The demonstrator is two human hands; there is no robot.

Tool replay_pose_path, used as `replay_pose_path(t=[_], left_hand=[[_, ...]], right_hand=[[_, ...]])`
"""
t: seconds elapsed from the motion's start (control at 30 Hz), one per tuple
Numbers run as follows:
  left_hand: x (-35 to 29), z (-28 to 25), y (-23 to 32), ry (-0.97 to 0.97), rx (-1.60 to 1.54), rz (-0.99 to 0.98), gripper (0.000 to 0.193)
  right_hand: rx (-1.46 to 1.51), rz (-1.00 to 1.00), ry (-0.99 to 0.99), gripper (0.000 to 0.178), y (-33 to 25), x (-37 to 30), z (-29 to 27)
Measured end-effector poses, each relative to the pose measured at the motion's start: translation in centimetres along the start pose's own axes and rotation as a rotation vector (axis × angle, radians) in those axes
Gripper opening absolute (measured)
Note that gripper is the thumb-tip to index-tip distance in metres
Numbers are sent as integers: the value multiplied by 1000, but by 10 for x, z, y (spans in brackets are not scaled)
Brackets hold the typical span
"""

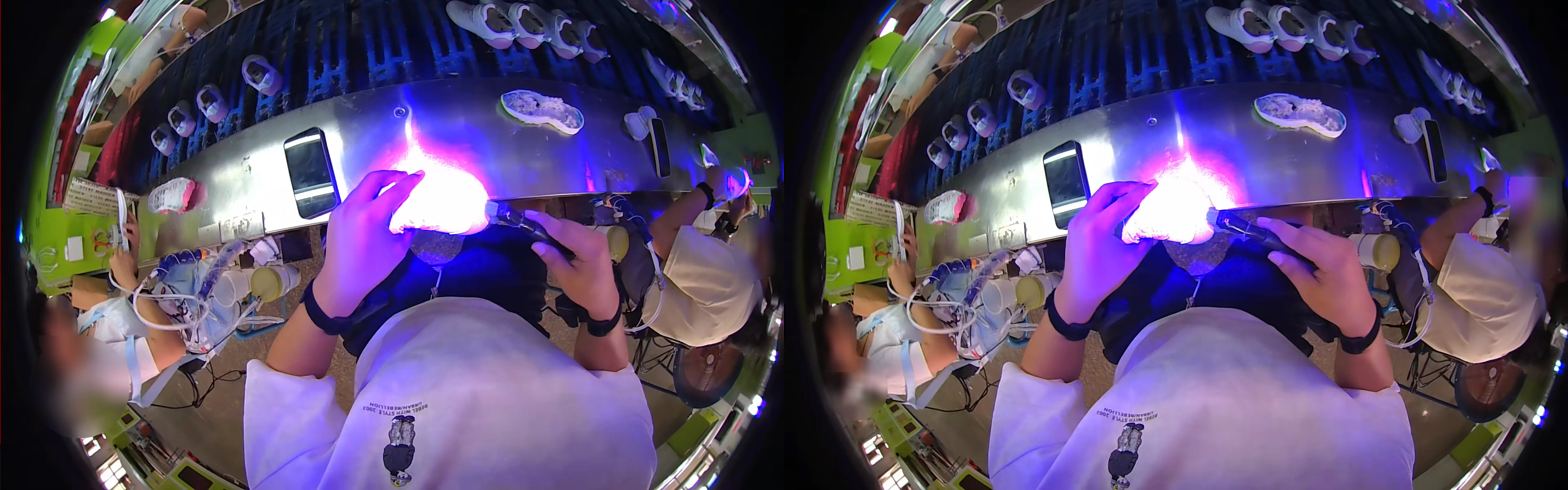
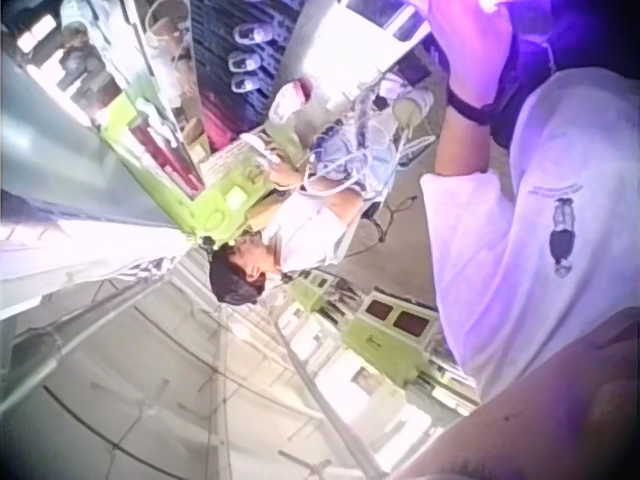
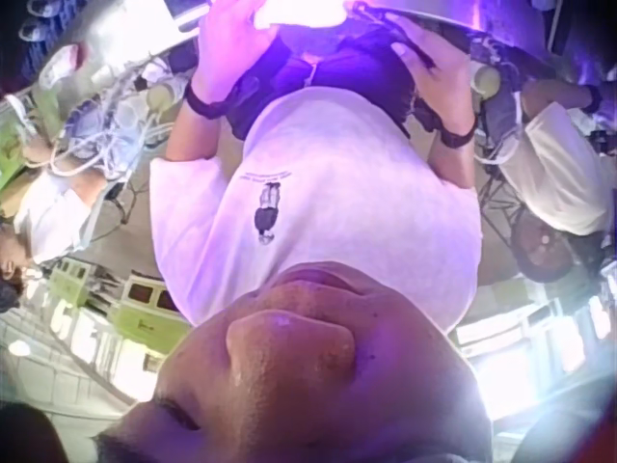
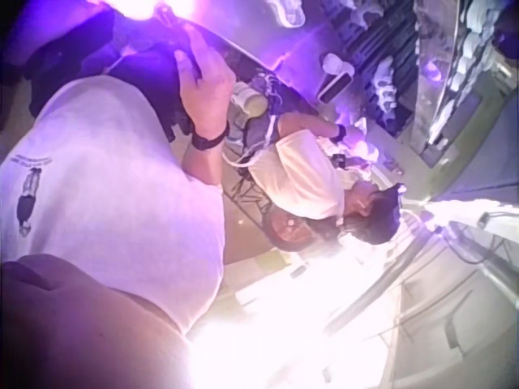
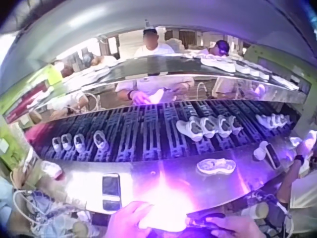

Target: Apply glue or adhesive to shoe soles and inspect finished shoe components on an assembly line.

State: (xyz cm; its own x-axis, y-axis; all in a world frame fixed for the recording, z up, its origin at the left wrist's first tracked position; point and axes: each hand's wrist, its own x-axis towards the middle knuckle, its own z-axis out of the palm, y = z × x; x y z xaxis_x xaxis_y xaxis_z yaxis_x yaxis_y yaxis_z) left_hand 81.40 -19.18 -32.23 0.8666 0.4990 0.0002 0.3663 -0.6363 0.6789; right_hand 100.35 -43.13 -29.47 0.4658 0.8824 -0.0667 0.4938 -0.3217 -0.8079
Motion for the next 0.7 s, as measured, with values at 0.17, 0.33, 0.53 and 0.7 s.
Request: replay_pose_path(t=[0.17,0.33,0.53,0.7], left_hand=[[-8,-16,-8,-91,-161,2,72],[-13,-17,-18,-203,-266,-11,76],[-14,-1,-17,-199,-488,-6,89],[-13,-1,-13,-325,-557,-195,94]], right_hand=[[-84,-56,-76,47,-14,12,-5],[-29,-17,-64,46,-2,13,9],[243,113,-42,46,12,17,20],[271,103,-14,44,1,37,15]])
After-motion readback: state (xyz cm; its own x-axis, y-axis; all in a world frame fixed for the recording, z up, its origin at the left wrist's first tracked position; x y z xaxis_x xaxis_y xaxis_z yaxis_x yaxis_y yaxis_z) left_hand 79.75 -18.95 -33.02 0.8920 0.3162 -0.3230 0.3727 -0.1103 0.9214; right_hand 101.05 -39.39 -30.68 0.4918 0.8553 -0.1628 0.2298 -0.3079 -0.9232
